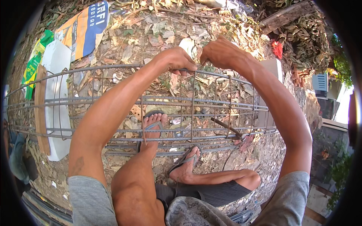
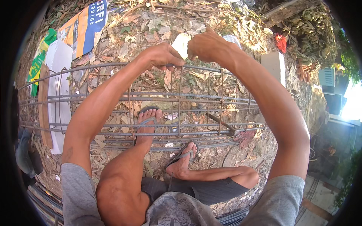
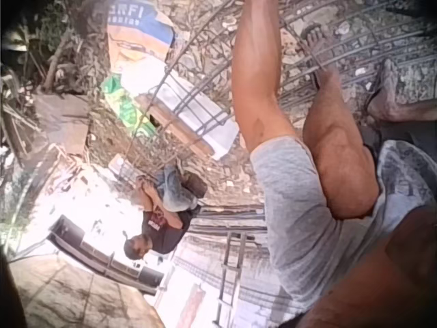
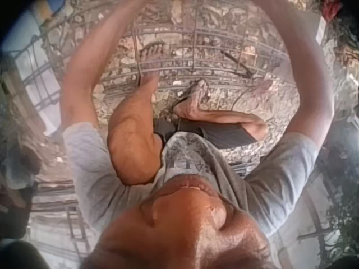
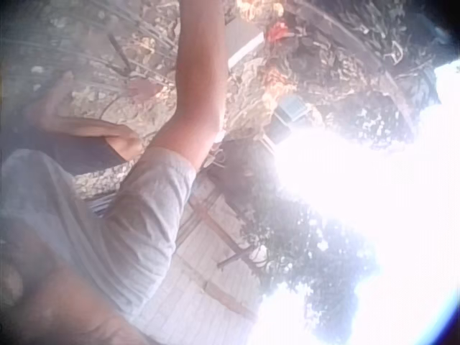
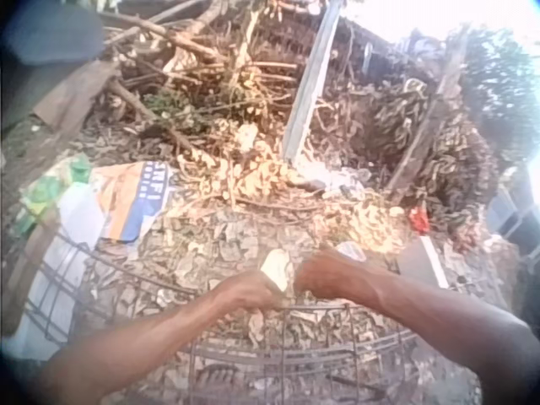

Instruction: The person assembles a rebar frame by hand, wrapping wire around the metal rods and using pliers to twist and tighten the connections.

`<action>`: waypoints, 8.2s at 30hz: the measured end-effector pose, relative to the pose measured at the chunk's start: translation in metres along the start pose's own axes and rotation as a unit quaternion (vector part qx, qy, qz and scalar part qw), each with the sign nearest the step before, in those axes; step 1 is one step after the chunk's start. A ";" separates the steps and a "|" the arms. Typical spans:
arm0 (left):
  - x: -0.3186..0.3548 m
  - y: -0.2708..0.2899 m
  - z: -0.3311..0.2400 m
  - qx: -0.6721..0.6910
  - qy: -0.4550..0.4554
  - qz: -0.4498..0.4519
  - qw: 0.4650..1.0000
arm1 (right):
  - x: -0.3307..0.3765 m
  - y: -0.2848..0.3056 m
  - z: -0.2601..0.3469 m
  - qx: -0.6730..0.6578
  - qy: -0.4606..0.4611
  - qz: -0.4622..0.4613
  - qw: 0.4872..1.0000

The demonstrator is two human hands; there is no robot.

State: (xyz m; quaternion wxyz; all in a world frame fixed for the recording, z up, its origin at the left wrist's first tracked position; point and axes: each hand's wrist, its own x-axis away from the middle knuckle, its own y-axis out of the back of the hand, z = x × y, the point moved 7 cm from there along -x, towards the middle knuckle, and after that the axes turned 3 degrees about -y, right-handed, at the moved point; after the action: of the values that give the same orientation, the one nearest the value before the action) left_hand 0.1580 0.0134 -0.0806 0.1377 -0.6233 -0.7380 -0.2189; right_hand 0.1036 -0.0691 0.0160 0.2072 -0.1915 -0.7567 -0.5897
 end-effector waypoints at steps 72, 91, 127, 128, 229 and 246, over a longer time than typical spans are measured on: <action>-0.032 -0.013 0.019 0.040 0.048 0.238 0.969 | -0.007 0.010 0.002 -0.129 -0.003 -0.080 0.988; -0.055 -0.016 0.037 0.091 -0.030 0.228 0.969 | 0.026 -0.007 0.099 -0.037 -0.140 -0.177 0.973; 0.008 -0.003 -0.019 -0.235 -0.199 -0.109 0.945 | 0.012 -0.055 0.120 -0.383 -0.241 0.031 0.891; 0.005 -0.002 -0.018 -0.223 -0.191 -0.092 0.952 | 0.009 -0.057 0.121 -0.418 -0.250 0.031 0.873; 0.020 0.006 0.000 -0.070 -0.129 -0.102 0.984 | 0.304 -0.183 0.044 -0.507 -0.408 -0.324 0.687; 0.011 -0.004 -0.001 -0.144 -0.104 -0.089 0.980 | 0.361 -0.146 0.015 -0.556 -0.419 -0.522 0.493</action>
State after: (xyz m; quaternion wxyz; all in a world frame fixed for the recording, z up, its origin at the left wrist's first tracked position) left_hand 0.1521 0.0221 -0.0754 -0.0503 -0.5880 -0.7614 -0.2682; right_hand -0.2796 -0.0722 0.0889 -0.6292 -0.0621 -0.2322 -0.7391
